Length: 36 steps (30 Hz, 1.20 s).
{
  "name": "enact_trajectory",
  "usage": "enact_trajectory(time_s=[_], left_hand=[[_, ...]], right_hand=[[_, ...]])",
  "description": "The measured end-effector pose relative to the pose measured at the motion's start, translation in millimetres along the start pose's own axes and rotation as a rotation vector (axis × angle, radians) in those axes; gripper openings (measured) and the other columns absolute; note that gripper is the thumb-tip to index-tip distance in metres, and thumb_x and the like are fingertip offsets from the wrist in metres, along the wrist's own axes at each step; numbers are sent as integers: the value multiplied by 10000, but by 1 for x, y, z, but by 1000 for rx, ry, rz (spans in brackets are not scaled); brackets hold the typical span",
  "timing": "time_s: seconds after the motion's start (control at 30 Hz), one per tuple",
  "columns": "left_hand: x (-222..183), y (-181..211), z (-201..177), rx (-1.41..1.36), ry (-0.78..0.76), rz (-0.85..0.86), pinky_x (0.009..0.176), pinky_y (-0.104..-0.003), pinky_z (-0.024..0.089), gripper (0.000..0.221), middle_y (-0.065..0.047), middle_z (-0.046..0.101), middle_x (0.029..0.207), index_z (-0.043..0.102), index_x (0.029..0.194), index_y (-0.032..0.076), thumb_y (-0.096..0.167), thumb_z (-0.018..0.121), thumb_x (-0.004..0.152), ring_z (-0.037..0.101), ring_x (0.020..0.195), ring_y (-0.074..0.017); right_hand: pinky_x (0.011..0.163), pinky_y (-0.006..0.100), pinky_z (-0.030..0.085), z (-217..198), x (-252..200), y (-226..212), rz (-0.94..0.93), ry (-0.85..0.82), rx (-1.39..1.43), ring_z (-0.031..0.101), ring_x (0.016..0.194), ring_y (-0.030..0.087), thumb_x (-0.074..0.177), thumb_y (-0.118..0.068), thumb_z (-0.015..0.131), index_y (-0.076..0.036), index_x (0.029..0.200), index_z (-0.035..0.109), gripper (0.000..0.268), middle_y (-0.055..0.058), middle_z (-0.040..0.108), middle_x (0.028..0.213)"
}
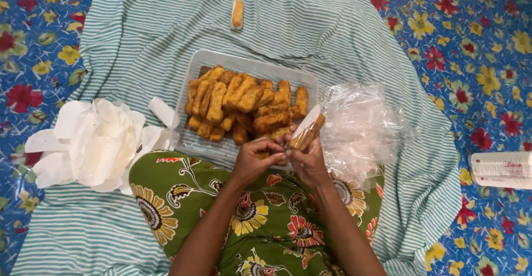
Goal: A person is wrapping individual pieces of fried food in small paper sheets and setting them aside.
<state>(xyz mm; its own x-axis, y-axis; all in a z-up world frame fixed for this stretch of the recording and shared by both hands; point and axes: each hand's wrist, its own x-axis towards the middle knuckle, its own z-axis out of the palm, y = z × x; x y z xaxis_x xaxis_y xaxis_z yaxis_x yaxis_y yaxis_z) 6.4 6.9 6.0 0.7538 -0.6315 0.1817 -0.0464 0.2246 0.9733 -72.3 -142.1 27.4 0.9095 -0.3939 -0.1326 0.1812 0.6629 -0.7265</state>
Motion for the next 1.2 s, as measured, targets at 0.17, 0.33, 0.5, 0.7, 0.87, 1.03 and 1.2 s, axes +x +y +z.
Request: enact_trajectory(time_s=[0.17,0.33,0.5,0.7,0.87,1.03,1.2], left_hand=[[2,-6,0,10,-17,55,732,-311,546,157,-64,735,774,818,886,68,113,905,763,687,750,-154],[1,-3,3,36,-40,79,731,-312,539,167,-64,744,767,810,872,68,113,914,749,695,747,-156],[-2,-9,4,180,4,200,715,-303,534,114,-34,724,726,797,811,90,62,883,742,689,656,-193],[-1,-9,4,382,42,382,797,-276,491,134,39,629,661,779,787,178,84,866,748,651,636,-168],[0,-8,2,461,66,496,810,-320,499,142,12,639,716,718,782,155,66,827,765,661,680,-200],[-1,1,3,583,109,609,769,-342,513,166,-3,632,736,671,783,144,45,804,795,658,680,-216],[-6,-25,1,567,138,449,647,-343,521,213,-28,590,620,660,731,144,160,861,799,630,572,-240]], right_hand=[[862,466,640,41,-14,-26,40,-18,43,705,1045,363,772,131,686,-90,1289,441,614,143,613,1014],[773,395,648,13,-4,-8,76,2,83,688,1023,252,1032,-344,548,-198,1227,444,264,86,604,1146],[878,457,626,26,-10,-11,188,165,-6,715,988,253,1023,-575,434,-68,1164,570,543,79,667,1059],[685,452,642,16,-7,-2,179,187,-45,743,936,306,1032,-501,489,-139,1161,540,387,85,693,1065],[708,484,624,-2,-6,7,192,150,-50,720,957,319,1040,-487,485,-155,1173,515,359,89,682,1066],[764,434,607,10,-11,4,188,157,-58,711,1013,273,1046,-456,496,-181,1171,512,302,73,686,1071],[752,493,611,6,-11,3,176,133,-53,686,1053,286,1060,-421,473,-191,1184,483,262,102,666,1062]])
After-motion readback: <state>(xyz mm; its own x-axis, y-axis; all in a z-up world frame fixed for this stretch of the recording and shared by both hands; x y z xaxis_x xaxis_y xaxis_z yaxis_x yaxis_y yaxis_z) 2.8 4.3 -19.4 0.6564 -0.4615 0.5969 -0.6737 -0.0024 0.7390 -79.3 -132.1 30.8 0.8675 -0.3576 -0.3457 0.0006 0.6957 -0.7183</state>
